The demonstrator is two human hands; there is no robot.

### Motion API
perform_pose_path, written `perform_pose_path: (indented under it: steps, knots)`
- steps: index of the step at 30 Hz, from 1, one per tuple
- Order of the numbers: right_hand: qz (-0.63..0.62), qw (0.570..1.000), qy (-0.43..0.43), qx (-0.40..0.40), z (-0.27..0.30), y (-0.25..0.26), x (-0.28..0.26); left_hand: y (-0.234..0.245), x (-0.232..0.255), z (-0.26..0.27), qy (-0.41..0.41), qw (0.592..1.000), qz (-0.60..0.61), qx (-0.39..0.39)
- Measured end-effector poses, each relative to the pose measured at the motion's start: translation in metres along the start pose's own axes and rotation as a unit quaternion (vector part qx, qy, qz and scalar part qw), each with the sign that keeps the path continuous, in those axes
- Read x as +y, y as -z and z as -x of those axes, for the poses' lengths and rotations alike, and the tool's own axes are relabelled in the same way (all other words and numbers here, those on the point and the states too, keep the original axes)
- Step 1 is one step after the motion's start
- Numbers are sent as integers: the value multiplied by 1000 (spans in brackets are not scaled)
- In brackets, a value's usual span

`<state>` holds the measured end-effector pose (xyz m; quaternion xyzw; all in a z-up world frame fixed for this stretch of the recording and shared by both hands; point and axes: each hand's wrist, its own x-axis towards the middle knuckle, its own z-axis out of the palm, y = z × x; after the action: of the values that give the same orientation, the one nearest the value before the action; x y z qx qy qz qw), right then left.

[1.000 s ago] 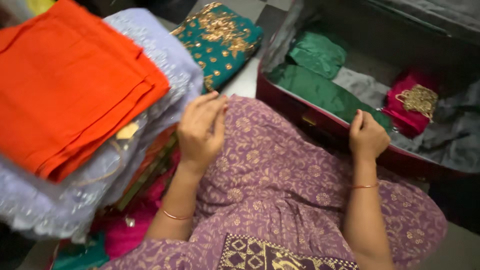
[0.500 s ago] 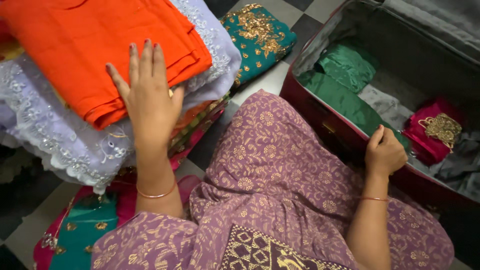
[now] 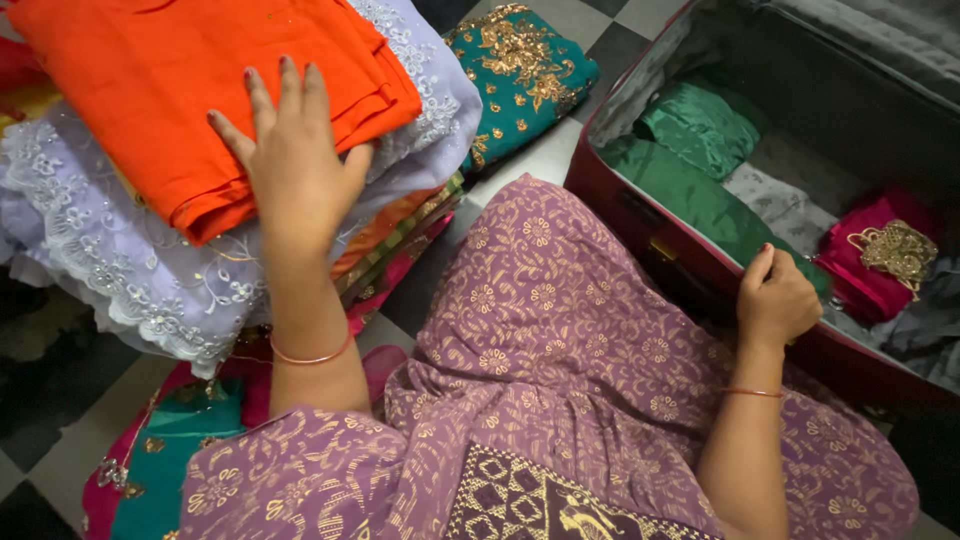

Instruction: The person opens a red suitcase and places various folded items of clothing, including colorful fabrics and a lace garment, into the suitcase by hand.

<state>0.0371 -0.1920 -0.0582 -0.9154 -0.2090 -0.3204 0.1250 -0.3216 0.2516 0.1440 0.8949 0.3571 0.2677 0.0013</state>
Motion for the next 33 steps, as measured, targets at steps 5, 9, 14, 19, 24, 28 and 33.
perform_pose_path:
  steps: [5, 9, 14, 19, 24, 28, 33]
  knots:
    - [4, 1000, -2, -1, -1, 1, 0, 4, -2, -13, -28, 995, 91, -18]
    - [7, 1000, 0, 3, -1, 1, -1, -3, -3, -20, -15, 995, 99, -29]
    - [-6, 1000, 3, 6, -2, 6, -3, -4, -12, -24, -17, 991, 128, -36]
    - [-14, 1000, -8, -11, -5, 7, -6, -12, 2, -23, -89, 996, -2, -2]
    - [-27, 999, -12, -15, -4, 11, -8, -20, -11, -28, -5, 999, 41, -1]
    - [-42, 999, -16, -9, -6, 16, -13, -28, -10, -29, -60, 995, -34, 70]
    - [-52, 998, -30, -20, -7, 18, -16, -21, -18, -42, 139, 988, 63, 25]
